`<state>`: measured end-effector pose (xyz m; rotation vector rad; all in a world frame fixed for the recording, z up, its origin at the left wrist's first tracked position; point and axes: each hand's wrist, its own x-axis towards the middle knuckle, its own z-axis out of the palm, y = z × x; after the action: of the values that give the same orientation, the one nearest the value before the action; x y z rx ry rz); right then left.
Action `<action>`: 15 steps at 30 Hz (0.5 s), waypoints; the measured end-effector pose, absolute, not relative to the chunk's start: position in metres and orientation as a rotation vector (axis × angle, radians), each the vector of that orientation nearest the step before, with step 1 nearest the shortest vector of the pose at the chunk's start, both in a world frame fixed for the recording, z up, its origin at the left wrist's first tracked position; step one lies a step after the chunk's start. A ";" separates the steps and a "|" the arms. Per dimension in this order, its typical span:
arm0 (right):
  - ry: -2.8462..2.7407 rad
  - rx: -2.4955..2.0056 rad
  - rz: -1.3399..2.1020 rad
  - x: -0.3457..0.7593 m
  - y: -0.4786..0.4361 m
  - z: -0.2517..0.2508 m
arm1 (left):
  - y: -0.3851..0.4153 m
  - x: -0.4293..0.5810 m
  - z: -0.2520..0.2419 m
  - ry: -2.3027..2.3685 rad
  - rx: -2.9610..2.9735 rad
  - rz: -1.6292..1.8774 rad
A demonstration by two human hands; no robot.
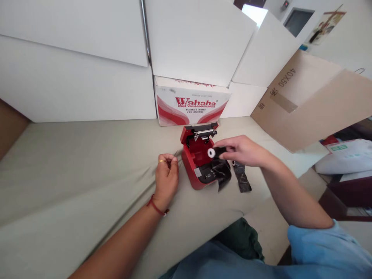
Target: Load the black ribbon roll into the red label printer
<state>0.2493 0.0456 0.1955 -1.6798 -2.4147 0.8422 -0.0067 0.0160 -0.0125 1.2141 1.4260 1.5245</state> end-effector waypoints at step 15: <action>-2.843 -1.867 0.157 0.172 0.075 0.148 | -0.024 0.002 0.016 1.052 2.310 1.633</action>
<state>0.1718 0.0755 0.1479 -1.8674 -2.8433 0.1568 0.0022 -0.0243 0.0164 2.3096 1.0522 1.6328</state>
